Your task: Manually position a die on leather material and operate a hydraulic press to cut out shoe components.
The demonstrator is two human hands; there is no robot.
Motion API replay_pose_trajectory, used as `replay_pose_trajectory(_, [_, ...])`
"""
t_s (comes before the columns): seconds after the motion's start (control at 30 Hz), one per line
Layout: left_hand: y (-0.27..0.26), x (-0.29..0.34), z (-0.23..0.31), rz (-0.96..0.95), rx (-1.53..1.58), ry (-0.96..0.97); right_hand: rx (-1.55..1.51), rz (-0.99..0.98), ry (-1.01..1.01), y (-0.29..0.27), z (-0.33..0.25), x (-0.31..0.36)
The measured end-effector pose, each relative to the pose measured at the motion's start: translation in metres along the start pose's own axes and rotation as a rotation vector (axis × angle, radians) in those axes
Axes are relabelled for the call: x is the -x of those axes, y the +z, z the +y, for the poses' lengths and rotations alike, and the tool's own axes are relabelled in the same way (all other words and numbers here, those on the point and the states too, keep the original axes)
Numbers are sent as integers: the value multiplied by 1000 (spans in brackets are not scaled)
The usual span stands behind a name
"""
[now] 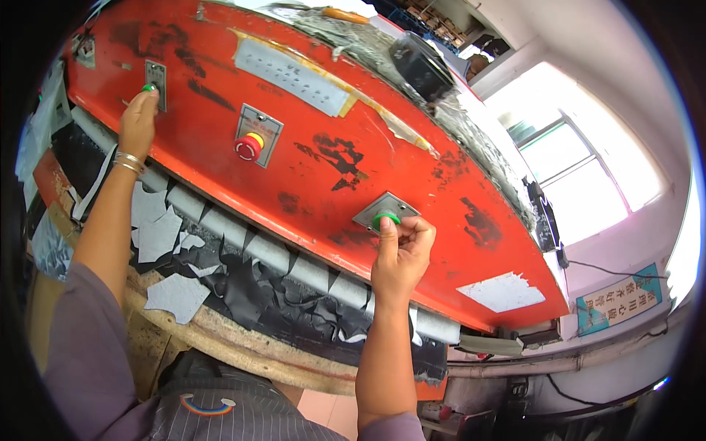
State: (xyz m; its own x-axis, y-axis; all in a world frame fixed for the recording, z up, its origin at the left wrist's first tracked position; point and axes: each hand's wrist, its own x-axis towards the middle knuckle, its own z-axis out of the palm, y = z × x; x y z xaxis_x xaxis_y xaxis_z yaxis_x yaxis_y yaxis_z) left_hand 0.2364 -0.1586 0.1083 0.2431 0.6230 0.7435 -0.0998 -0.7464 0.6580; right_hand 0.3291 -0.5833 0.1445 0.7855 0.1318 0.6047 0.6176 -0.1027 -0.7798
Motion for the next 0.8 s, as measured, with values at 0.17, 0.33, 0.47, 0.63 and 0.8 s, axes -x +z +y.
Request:
replay_pose_trajectory(0.17, [-4, 87, 56, -337, 93, -213, -14, -156, 166, -33, 16, 53])
replay_pose_trajectory(0.33, [-21, 219, 124, -951, -197, -363, 391, -995, 340, -74, -6, 174])
replay_pose_trajectory(0.47, [-8, 249, 175, -1177, -581, -414, 665, -977, 59, -110, -17, 248])
replay_pose_trajectory(0.63, [4, 289, 171, -966, -580, -396, 688, -835, 31, -108, -4, 265])
replay_pose_trajectory(0.8, [-10, 242, 165, -668, -136, -476, 679, -852, 43, -118, -6, 254])
